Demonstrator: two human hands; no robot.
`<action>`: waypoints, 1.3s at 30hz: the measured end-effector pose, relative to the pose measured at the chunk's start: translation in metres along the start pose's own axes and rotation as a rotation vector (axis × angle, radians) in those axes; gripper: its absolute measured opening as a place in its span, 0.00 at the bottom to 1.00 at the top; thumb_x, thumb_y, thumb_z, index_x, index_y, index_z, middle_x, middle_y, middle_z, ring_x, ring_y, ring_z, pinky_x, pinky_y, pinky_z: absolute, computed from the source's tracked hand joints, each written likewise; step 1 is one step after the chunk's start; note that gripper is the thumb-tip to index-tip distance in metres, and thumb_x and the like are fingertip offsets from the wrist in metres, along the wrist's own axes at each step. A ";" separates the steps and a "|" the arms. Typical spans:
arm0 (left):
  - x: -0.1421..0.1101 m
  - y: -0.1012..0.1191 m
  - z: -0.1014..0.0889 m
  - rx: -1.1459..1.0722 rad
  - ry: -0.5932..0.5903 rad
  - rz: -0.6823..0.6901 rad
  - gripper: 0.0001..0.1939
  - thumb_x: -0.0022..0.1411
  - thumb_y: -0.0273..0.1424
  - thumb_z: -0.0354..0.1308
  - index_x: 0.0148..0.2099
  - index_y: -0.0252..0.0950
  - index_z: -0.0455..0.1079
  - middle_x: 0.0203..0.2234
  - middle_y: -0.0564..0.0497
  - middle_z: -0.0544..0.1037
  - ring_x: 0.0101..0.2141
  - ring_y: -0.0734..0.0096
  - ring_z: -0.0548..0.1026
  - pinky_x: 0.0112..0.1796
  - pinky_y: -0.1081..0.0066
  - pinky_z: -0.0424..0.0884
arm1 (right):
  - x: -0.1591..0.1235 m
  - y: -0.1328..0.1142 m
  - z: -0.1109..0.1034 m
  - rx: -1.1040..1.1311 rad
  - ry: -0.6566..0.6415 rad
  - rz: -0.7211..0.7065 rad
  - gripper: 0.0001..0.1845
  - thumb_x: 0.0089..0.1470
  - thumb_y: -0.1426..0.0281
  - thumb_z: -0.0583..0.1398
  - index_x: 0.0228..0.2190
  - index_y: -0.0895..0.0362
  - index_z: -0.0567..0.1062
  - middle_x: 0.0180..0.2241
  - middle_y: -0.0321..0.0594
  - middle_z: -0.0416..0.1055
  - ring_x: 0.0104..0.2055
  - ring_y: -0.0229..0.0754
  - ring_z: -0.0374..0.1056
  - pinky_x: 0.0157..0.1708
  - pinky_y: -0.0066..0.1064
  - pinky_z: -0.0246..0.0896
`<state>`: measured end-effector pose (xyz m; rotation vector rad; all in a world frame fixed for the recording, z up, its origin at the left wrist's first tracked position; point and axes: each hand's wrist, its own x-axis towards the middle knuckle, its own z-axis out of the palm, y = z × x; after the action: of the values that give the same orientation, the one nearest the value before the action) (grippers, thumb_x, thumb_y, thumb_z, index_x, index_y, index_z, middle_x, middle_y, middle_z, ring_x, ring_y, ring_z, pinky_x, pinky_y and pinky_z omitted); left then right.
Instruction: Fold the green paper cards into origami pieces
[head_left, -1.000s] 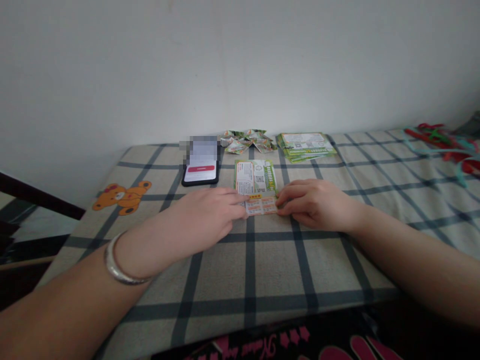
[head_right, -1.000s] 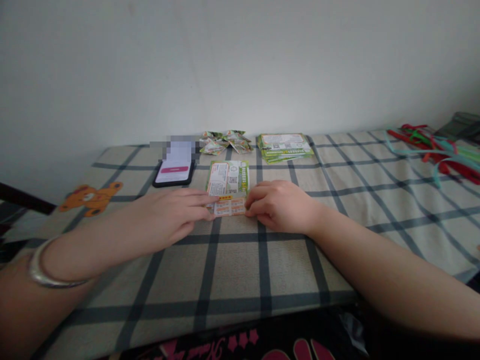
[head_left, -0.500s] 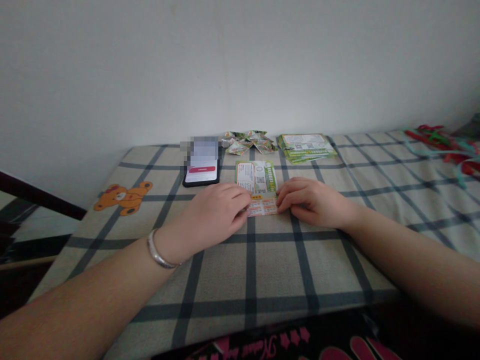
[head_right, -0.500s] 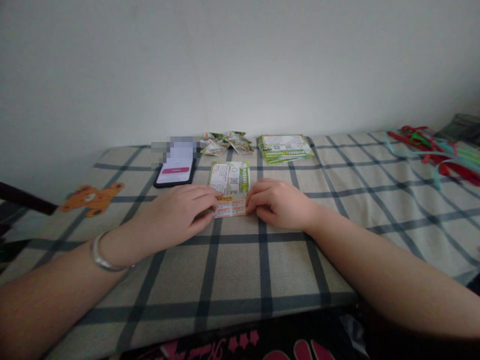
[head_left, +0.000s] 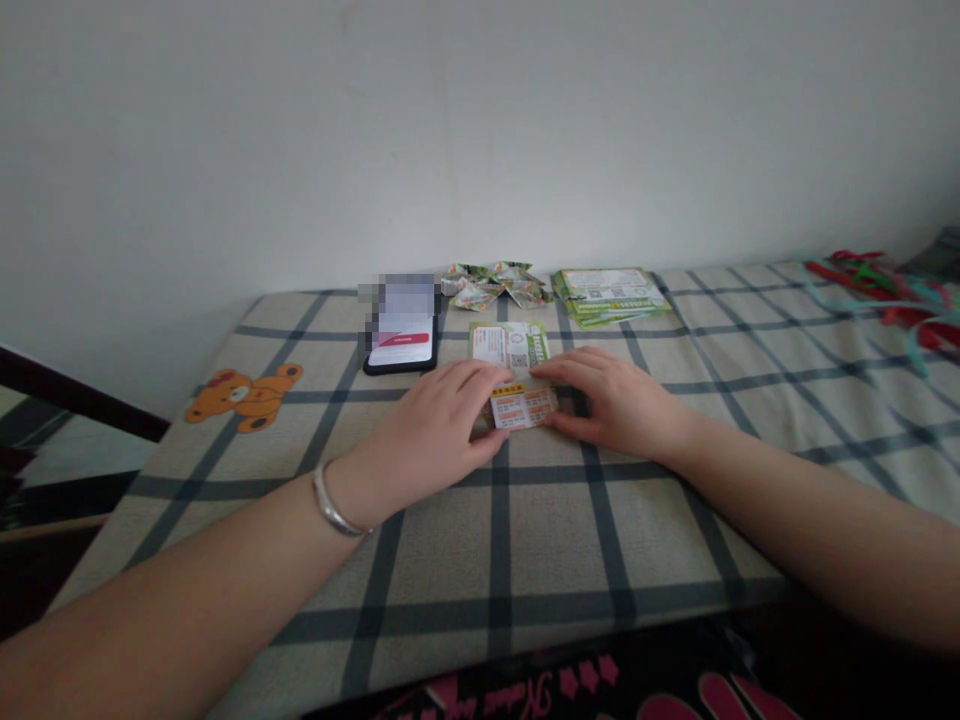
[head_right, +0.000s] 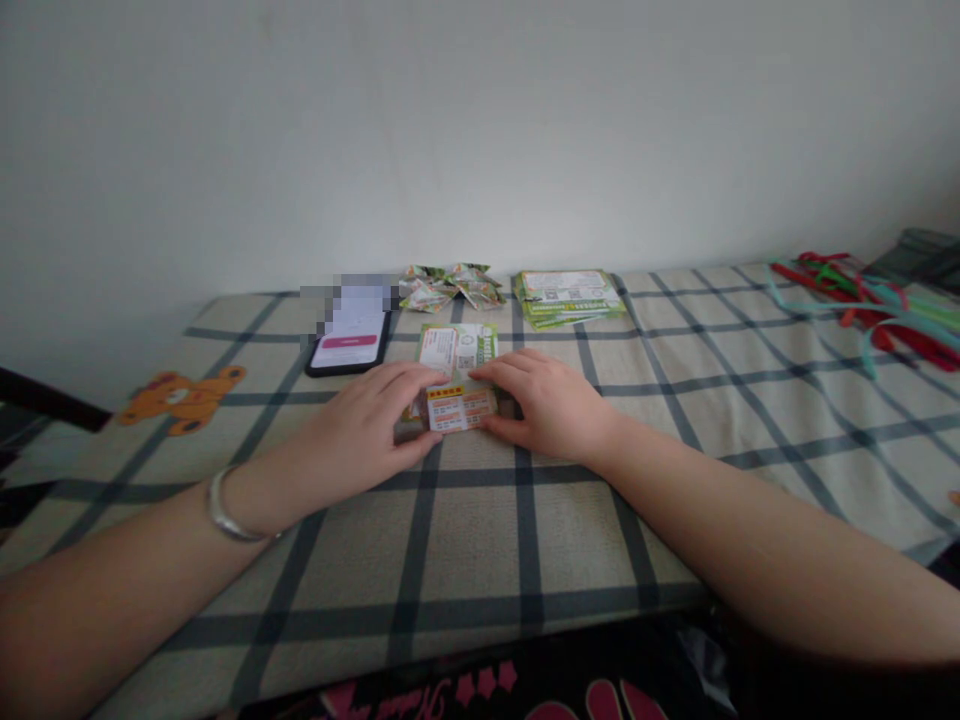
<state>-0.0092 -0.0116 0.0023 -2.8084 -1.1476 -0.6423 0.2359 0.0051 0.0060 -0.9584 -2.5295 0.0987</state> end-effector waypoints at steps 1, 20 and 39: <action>0.000 0.000 0.000 -0.012 0.018 0.005 0.24 0.60 0.31 0.60 0.57 0.33 0.60 0.51 0.41 0.71 0.53 0.57 0.69 0.54 0.55 0.68 | 0.000 0.000 0.001 -0.010 0.002 0.012 0.25 0.54 0.63 0.63 0.52 0.60 0.70 0.46 0.48 0.74 0.48 0.49 0.69 0.49 0.44 0.65; 0.004 0.002 -0.012 -0.062 0.147 0.158 0.15 0.63 0.23 0.54 0.53 0.35 0.64 0.47 0.46 0.75 0.50 0.63 0.71 0.53 0.59 0.68 | 0.000 -0.002 -0.007 0.059 0.178 -0.021 0.06 0.58 0.73 0.58 0.37 0.56 0.76 0.35 0.41 0.75 0.39 0.42 0.70 0.39 0.33 0.64; 0.005 -0.005 -0.011 0.161 0.116 0.249 0.09 0.65 0.26 0.54 0.45 0.37 0.74 0.53 0.47 0.72 0.55 0.57 0.67 0.55 0.54 0.66 | -0.002 0.008 -0.018 -0.084 -0.096 -0.215 0.12 0.59 0.77 0.54 0.38 0.56 0.77 0.41 0.43 0.77 0.47 0.44 0.70 0.47 0.38 0.65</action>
<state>-0.0135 -0.0064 0.0137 -2.6761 -0.7766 -0.6487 0.2499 0.0087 0.0195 -0.7220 -2.7263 -0.0267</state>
